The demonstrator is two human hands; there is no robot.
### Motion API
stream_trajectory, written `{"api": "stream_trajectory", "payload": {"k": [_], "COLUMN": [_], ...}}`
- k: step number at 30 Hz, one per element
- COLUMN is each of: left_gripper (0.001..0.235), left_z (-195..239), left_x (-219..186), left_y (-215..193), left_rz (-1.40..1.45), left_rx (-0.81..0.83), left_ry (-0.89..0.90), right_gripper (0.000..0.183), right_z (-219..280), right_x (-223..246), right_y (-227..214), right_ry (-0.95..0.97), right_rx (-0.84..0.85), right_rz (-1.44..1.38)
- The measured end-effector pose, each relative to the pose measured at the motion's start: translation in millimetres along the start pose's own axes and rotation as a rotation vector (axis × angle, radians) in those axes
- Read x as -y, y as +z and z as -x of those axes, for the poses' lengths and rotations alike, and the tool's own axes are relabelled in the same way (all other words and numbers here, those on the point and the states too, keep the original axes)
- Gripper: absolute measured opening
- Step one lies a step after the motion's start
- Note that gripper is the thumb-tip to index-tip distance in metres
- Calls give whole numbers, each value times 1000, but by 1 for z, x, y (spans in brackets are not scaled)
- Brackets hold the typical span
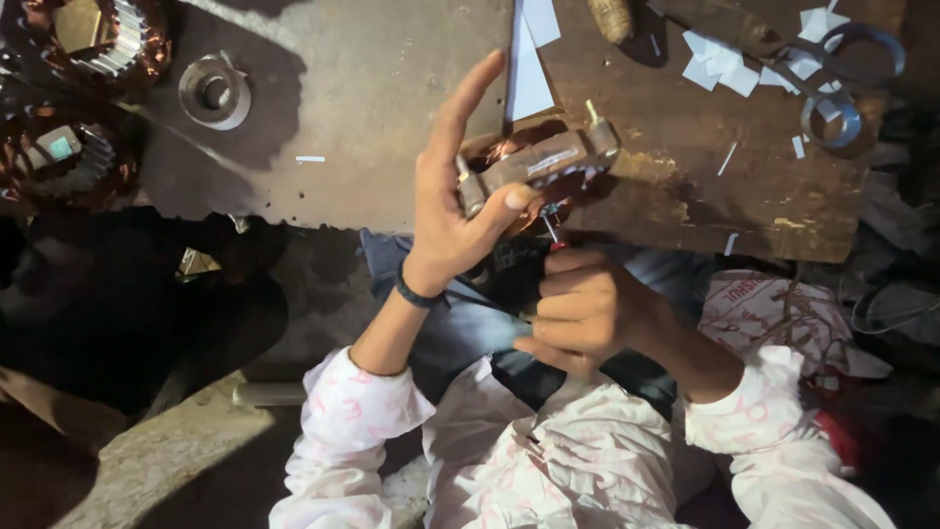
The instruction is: Winding copper wire into the slots of an electric motor stator on a workshop table.
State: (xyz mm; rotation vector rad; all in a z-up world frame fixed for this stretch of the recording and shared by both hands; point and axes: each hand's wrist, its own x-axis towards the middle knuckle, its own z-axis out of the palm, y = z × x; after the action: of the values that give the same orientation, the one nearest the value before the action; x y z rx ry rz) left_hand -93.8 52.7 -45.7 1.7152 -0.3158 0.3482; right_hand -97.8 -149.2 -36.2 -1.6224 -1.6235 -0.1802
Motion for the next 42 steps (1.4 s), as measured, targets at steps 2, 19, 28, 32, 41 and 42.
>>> {"api": "stream_trajectory", "payload": {"k": [2,19,28,32,41,42], "left_gripper": [77,47,54,48,52,54], "left_z": [-2,-32,-51,-49,-42,-43], "left_x": [-4,-26,-50,-43,-49,-51], "left_y": [3,31,40,33,23,21], "left_rz": [122,277,106,-30,30,50], "left_rx": [-11,-244,-5,-33,85,147], "left_ry": [-32,-207,-217,-222,-184,-200], "right_gripper": [41,35,46,43,45,44], "right_z": [-8,23,11,18,-4,-9], "right_x": [2,13,43,32,6,6], "right_y": [-1,-8,-39,-23,-33,-39], "right_ry": [77,211,198,112,357,562], "right_rx": [-72,-455,-449,-491,-359,-370], "right_rz": [-80,-379,-388,-385,-323,-431]}}
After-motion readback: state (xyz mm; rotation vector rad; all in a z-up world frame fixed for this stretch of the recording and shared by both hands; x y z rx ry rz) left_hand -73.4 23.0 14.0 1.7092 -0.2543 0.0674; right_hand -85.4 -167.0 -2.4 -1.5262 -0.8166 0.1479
